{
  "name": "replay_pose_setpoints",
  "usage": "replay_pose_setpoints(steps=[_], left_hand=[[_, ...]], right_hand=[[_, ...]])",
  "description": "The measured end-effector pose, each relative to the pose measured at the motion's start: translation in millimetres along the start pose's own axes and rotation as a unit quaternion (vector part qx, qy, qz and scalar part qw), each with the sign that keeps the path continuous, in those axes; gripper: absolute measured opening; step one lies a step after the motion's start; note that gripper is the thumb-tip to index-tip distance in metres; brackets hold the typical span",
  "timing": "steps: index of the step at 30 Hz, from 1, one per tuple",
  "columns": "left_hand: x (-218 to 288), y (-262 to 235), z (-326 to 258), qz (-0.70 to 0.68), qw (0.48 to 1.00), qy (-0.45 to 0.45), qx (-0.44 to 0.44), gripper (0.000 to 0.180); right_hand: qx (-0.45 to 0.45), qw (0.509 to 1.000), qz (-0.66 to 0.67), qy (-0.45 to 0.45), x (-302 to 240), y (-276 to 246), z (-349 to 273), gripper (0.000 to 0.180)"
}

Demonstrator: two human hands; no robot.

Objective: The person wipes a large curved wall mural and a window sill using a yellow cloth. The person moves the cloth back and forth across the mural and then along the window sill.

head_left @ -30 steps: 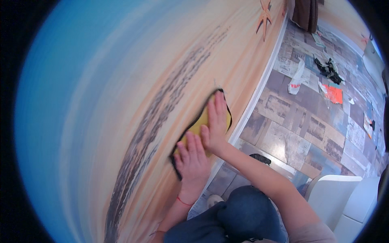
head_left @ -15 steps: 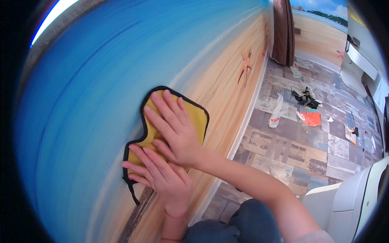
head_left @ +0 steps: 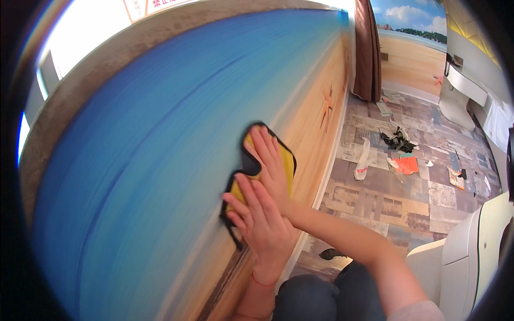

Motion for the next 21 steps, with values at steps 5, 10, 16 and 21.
replay_pose_setpoints(steps=[5,10,16,21], left_hand=[[0,-66,16,-0.030,0.989,-0.047,0.134,0.070],[4,-67,4,-0.060,0.992,-0.048,0.096,0.078],[9,-43,-17,-0.114,0.992,-0.051,0.028,0.084],[4,-59,-2,-0.079,0.985,-0.046,0.145,0.097]], right_hand=[[-0.021,0.993,0.015,-0.118,-66,-21,98,0.060],[-0.027,0.986,0.009,-0.163,-55,-25,101,0.062],[-0.010,0.997,0.019,-0.073,-35,-13,54,0.064],[-0.049,0.979,-0.022,-0.194,-70,-23,102,0.059]])
Point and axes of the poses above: each hand's wrist, its own z-axis towards the middle knuckle, its own y-axis out of the palm, x = y × z, the point moved 1 cm from there along z, towards the middle knuckle, and after that the axes turned 12 degrees about -x, right-handed, at the moved point
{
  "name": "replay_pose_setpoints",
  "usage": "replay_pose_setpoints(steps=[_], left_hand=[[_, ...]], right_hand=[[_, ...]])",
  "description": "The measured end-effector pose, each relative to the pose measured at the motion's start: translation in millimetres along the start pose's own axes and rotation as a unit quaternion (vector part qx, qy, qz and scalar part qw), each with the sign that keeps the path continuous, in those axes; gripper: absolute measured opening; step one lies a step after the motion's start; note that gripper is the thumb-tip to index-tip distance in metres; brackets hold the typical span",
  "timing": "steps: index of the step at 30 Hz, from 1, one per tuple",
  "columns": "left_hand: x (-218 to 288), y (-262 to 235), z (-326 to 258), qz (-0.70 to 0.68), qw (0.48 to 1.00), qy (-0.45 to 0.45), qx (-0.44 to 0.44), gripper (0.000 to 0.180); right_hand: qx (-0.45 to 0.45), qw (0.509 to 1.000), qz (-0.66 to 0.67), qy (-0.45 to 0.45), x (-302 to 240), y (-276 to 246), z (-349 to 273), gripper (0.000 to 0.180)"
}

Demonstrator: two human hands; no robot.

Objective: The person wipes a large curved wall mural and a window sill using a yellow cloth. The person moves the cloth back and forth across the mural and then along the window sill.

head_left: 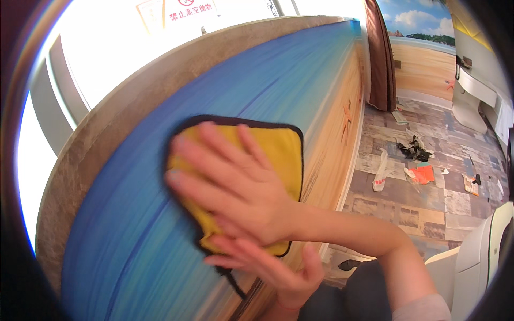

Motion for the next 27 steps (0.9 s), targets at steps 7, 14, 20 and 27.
replay_pose_setpoints(steps=[7,14,20,27], left_hand=[[1,0,25,0.062,0.996,-0.047,0.048,0.096],[17,35,63,0.226,0.973,-0.051,0.013,0.072],[24,91,77,0.337,0.937,-0.081,-0.034,0.061],[3,148,18,0.428,0.895,-0.012,-0.127,0.065]], right_hand=[[0.021,0.992,0.069,-0.106,33,-6,28,0.058],[0.059,0.997,0.034,-0.021,99,-16,3,0.064],[0.122,0.983,0.059,0.123,144,-11,-40,0.060],[0.132,0.966,0.065,0.213,154,20,-151,0.051]])
Point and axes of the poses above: each hand's wrist, its own z-axis towards the middle knuckle, its own y-axis out of the palm, x = y × z, the point moved 1 cm from there along z, towards the middle knuckle, and after that the axes turned 12 degrees about -x, right-handed, at the moved point
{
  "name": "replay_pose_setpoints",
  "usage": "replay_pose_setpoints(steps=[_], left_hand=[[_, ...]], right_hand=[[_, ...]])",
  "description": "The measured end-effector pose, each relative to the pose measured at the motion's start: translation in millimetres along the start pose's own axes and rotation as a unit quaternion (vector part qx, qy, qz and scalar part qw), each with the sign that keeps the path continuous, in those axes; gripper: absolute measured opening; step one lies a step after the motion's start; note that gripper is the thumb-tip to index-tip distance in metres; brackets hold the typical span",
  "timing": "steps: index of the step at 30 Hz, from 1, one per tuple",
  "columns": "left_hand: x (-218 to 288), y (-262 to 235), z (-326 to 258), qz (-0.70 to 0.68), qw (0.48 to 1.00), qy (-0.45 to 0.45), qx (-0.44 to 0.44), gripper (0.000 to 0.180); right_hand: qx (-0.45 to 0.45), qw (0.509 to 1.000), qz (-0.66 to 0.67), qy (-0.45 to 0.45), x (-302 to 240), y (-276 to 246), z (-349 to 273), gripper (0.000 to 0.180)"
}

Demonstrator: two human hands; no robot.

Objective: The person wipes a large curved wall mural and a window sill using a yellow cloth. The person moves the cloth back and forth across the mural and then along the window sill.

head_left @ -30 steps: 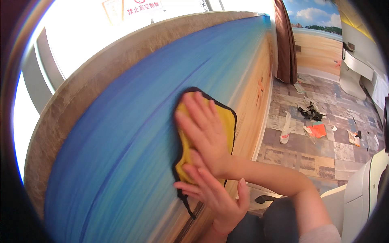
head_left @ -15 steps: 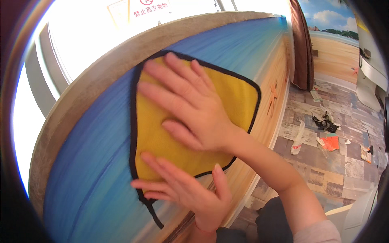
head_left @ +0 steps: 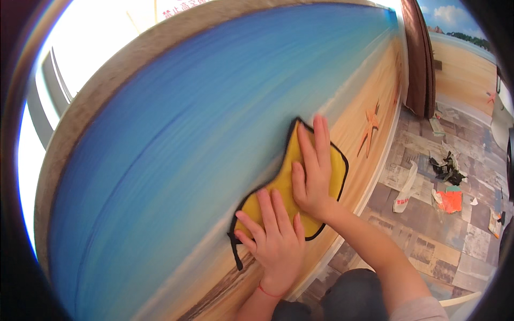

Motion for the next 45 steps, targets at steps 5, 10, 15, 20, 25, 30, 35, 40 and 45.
replay_pose_setpoints(steps=[5,10,15,20,25,30,35,40,45], left_hand=[[14,29,-34,0.010,0.997,0.068,-0.040,0.055],[10,7,-8,-0.038,0.998,0.010,-0.048,0.060],[20,2,20,0.027,0.999,-0.006,0.016,0.060],[40,51,-27,0.094,0.992,0.079,-0.043,0.059],[55,81,-80,0.061,0.939,0.238,-0.240,0.068],[56,56,-61,-0.051,0.924,0.226,-0.305,0.068],[60,36,-6,0.028,0.976,0.145,-0.160,0.067],[71,46,10,0.059,0.961,0.222,-0.152,0.069],[75,67,-15,-0.020,0.876,0.366,-0.314,0.076]], right_hand=[[-0.042,0.993,0.031,-0.105,24,-12,-71,0.031],[-0.064,0.994,0.057,-0.075,21,-11,-52,0.038],[-0.061,0.993,0.060,-0.079,25,-20,-15,0.048],[-0.102,0.995,0.001,0.008,56,-18,-107,0.051],[-0.194,0.977,-0.014,0.090,67,-23,-250,0.055],[-0.183,0.978,0.012,0.096,66,-23,-249,0.057],[-0.110,0.988,0.049,0.097,79,-25,-135,0.057],[-0.128,0.988,0.004,0.082,109,-38,-132,0.061],[-0.224,0.960,0.004,0.170,111,-44,-224,0.072]])
Point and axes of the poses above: each hand's wrist, its own z-axis towards the middle knuckle, its own y-axis out of the palm, x = y × z, the point moved 1 cm from there along z, towards the middle knuckle, and after that the axes turned 12 degrees about -x, right-handed, at the moved point
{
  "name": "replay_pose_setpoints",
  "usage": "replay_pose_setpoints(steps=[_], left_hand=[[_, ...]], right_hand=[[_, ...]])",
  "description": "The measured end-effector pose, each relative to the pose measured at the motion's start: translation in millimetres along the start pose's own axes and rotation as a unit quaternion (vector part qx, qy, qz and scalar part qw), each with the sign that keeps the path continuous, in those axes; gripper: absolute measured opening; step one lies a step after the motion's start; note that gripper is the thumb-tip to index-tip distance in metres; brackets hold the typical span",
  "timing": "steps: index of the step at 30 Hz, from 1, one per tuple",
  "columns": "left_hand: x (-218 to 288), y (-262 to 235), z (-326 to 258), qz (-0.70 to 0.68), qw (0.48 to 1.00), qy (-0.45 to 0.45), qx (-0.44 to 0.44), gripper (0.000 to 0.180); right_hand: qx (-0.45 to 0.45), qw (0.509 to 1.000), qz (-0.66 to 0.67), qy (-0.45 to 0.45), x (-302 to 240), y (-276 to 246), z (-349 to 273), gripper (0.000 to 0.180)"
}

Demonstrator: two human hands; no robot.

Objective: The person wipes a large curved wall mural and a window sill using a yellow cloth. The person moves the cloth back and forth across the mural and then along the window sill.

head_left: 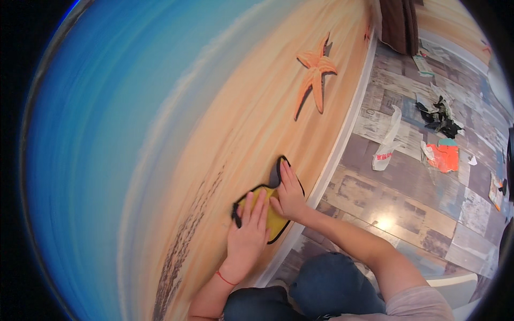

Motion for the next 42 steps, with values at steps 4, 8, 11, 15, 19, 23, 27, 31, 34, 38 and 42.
replay_pose_setpoints(steps=[4,8,11,15,19,23,27,31,34,38,42], left_hand=[[15,12,9,-0.098,0.989,0.090,-0.056,0.082],[18,4,33,-0.080,0.996,0.037,-0.019,0.084],[22,-6,64,-0.030,0.997,-0.033,0.058,0.083],[41,21,103,0.037,0.987,-0.109,0.115,0.080],[70,88,124,0.094,0.987,-0.103,0.077,0.079],[105,156,134,0.094,0.994,-0.040,0.033,0.079],[127,202,136,-0.095,0.995,0.041,0.012,0.079],[135,200,159,-0.201,0.973,0.102,-0.040,0.068],[153,201,194,-0.199,0.971,0.119,0.059,0.062],[156,222,235,-0.342,0.919,0.165,0.108,0.060],[158,177,273,-0.401,0.908,0.116,-0.036,0.065]], right_hand=[[-0.040,0.999,0.014,0.028,14,-9,-28,0.069],[-0.009,1.000,0.008,0.027,17,-31,-5,0.066],[0.021,1.000,0.006,0.021,32,-61,34,0.065],[-0.021,1.000,-0.012,0.007,44,-91,46,0.064],[-0.091,0.994,-0.036,0.045,69,-73,2,0.064],[-0.177,0.973,-0.038,0.139,98,-46,-58,0.064],[-0.285,0.940,-0.051,0.181,117,-38,-94,0.068],[-0.311,0.936,-0.068,0.151,124,-44,-97,0.068],[-0.346,0.920,-0.142,0.117,134,-50,-99,0.065],[-0.366,0.908,-0.170,0.107,161,-56,-90,0.057],[-0.369,0.897,-0.170,0.174,189,-70,-73,0.052]])
Point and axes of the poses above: each hand's wrist, its own z-axis towards the middle knuckle, its own y-axis out of the palm, x = y × z, the point moved 1 cm from there along z, towards the middle knuckle, and after that the axes turned 12 degrees about -x, right-handed, at the moved point
